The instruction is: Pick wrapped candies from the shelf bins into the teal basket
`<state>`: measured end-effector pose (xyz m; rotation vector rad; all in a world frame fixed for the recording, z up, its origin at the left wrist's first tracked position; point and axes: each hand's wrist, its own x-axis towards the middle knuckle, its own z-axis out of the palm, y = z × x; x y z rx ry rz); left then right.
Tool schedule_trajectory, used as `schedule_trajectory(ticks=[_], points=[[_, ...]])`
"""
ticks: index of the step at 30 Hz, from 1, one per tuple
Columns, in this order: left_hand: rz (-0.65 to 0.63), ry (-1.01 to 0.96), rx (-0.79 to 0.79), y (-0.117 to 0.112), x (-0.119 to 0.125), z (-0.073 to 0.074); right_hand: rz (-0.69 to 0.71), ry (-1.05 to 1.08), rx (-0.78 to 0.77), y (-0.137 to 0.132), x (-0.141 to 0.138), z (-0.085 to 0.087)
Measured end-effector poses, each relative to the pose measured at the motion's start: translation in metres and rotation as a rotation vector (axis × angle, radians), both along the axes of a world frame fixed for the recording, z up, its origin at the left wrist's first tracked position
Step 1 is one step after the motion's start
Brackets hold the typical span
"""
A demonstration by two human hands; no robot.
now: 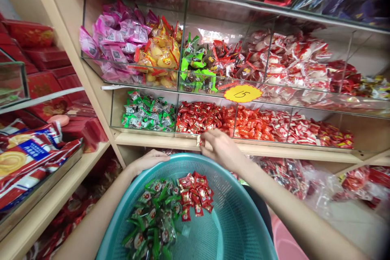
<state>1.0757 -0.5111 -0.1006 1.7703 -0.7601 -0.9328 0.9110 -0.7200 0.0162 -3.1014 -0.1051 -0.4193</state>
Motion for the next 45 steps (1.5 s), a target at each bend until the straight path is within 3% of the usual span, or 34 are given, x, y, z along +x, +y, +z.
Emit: schedule_trajectory(ticks=[3,8,16,21,27,31,38,45], points=[[-0.002,-0.011,-0.001,0.001,-0.001,0.001,0.131,0.101,0.090,0.019,-0.012,-0.034],[-0.029,-0.004,-0.023,0.001,-0.001,0.000,0.095,0.296,0.040,0.024,-0.017,-0.086],[-0.027,-0.018,-0.017,0.001,-0.001,0.002,0.004,0.335,-0.078,0.024,-0.008,-0.111],[-0.033,-0.020,-0.016,0.001,-0.001,0.001,-0.016,0.302,-0.071,0.031,-0.006,-0.099],[-0.020,0.006,-0.007,0.001,0.002,-0.003,-0.038,0.030,0.047,0.019,0.004,-0.044],[-0.023,-0.007,-0.009,0.001,0.003,-0.004,-0.229,-0.124,0.096,-0.008,0.026,-0.019],[-0.039,-0.049,-0.023,0.002,0.002,-0.001,-0.611,-0.084,0.190,-0.047,0.069,-0.014],[-0.036,-0.054,-0.013,0.002,0.005,-0.004,-0.705,-0.012,0.250,-0.052,0.083,-0.020]])
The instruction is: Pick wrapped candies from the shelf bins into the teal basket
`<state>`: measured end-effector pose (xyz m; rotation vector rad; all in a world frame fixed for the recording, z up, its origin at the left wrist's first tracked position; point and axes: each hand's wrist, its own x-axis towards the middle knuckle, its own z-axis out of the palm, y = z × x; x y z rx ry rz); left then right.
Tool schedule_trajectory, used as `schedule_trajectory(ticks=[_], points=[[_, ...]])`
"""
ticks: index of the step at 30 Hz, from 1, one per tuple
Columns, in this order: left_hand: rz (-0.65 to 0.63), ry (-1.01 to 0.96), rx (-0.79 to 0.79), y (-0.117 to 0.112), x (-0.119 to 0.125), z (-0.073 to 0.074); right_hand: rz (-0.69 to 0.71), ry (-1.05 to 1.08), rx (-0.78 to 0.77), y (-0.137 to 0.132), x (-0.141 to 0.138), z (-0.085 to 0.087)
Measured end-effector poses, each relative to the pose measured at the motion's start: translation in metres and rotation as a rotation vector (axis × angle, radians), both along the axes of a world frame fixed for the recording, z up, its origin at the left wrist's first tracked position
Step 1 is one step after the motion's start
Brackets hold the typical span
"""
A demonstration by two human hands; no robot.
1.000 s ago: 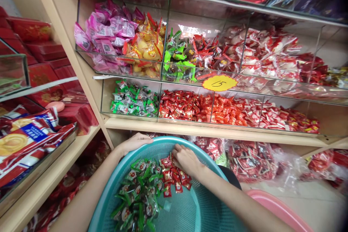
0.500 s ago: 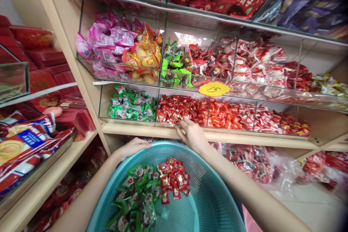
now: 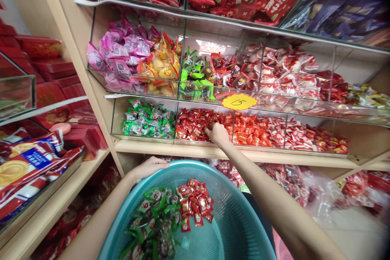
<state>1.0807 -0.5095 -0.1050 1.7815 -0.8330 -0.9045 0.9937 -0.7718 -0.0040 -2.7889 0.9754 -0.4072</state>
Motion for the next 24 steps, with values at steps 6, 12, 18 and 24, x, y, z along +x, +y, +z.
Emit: schedule_trajectory(ticks=[6,12,18,24], points=[[0.001,0.015,0.003,0.000,-0.001,0.000,0.028,-0.037,-0.002,-0.002,-0.014,0.006],[0.003,0.020,0.013,-0.001,-0.001,0.000,0.191,-0.199,-0.106,0.009,-0.072,0.017],[0.019,0.062,0.020,-0.002,-0.003,0.000,0.579,-0.115,0.145,0.039,-0.111,-0.027],[-0.009,0.045,0.005,-0.001,-0.002,0.000,0.740,0.161,0.190,0.068,-0.083,-0.077]])
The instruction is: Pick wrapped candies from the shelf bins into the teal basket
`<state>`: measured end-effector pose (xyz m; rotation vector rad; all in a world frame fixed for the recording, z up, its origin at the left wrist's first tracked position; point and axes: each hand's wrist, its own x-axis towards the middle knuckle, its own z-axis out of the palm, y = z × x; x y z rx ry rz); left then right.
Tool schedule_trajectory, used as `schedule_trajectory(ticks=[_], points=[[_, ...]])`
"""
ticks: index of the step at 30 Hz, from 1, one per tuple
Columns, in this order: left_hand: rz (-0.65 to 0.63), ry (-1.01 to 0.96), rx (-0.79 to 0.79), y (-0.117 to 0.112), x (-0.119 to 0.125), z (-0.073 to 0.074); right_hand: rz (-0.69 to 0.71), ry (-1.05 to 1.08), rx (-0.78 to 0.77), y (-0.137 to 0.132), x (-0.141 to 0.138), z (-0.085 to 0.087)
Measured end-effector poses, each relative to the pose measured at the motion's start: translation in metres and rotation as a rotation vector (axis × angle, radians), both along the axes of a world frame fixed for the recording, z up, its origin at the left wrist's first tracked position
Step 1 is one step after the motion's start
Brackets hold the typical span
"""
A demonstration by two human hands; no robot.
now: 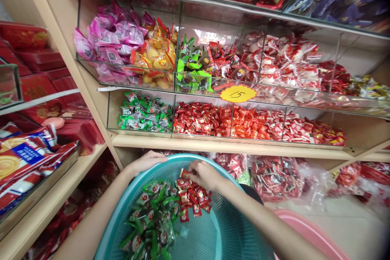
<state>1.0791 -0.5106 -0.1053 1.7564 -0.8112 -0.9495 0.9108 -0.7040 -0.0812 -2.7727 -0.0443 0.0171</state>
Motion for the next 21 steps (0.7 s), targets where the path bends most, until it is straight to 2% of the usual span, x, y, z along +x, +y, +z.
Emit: schedule_trajectory(ticks=[5,9,11,14,17,19,21], points=[[-0.005,0.010,-0.014,0.002,0.001,-0.001,0.011,0.146,-0.112,0.018,0.021,-0.007],[-0.008,-0.001,-0.020,0.003,0.002,-0.001,0.006,0.077,-0.155,0.023,0.015,0.003],[-0.004,-0.017,-0.013,0.002,0.002,0.000,0.015,-0.002,-0.149,0.020,0.010,0.017],[0.008,-0.028,0.003,0.001,0.001,0.001,0.002,-0.150,-0.106,0.004,0.011,0.046],[0.000,-0.002,-0.005,-0.001,0.002,0.000,-0.101,-0.275,-0.117,-0.022,0.023,0.077],[-0.013,0.013,-0.013,-0.003,0.002,-0.001,-0.189,-0.310,-0.167,-0.041,0.035,0.090],[-0.013,0.009,-0.011,-0.003,0.003,-0.001,-0.215,-0.291,-0.214,-0.058,0.048,0.097]])
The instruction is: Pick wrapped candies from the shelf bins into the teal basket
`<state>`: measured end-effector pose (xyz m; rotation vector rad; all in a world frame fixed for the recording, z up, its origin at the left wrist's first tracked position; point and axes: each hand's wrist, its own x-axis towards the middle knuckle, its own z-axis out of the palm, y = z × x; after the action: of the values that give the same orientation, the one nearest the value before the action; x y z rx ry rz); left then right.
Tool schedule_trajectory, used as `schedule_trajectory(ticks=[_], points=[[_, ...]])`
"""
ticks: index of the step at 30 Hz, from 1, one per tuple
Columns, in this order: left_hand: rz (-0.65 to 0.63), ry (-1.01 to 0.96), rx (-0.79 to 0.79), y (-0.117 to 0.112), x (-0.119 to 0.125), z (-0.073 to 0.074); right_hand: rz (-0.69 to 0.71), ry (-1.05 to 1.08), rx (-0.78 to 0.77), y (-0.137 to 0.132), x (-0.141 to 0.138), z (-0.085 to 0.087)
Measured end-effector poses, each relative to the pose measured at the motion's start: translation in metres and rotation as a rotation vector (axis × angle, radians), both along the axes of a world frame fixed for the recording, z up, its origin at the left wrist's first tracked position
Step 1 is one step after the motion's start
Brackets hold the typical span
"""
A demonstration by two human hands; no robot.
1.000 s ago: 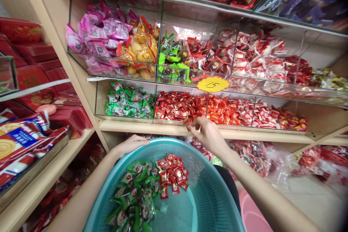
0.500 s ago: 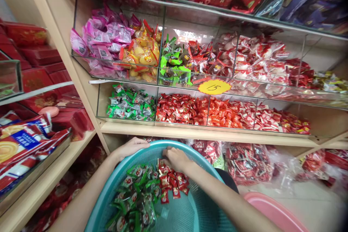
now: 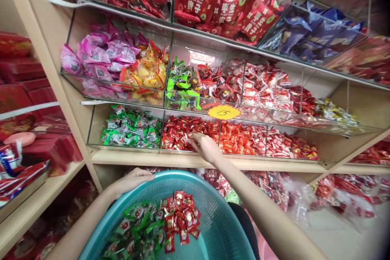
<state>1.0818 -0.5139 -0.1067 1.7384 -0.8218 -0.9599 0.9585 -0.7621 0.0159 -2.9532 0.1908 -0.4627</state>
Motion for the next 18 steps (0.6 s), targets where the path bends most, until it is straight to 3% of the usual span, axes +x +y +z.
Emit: schedule_trajectory(ticks=[4,11,18], points=[[-0.008,-0.031,0.010,0.000,0.001,0.002,0.059,0.101,-0.049,-0.019,0.020,-0.001],[-0.012,-0.124,0.048,-0.003,0.005,0.003,0.132,0.131,-0.121,-0.028,0.037,-0.004],[-0.012,-0.090,0.017,-0.003,-0.001,0.006,0.167,0.101,-0.053,-0.035,0.039,-0.009]])
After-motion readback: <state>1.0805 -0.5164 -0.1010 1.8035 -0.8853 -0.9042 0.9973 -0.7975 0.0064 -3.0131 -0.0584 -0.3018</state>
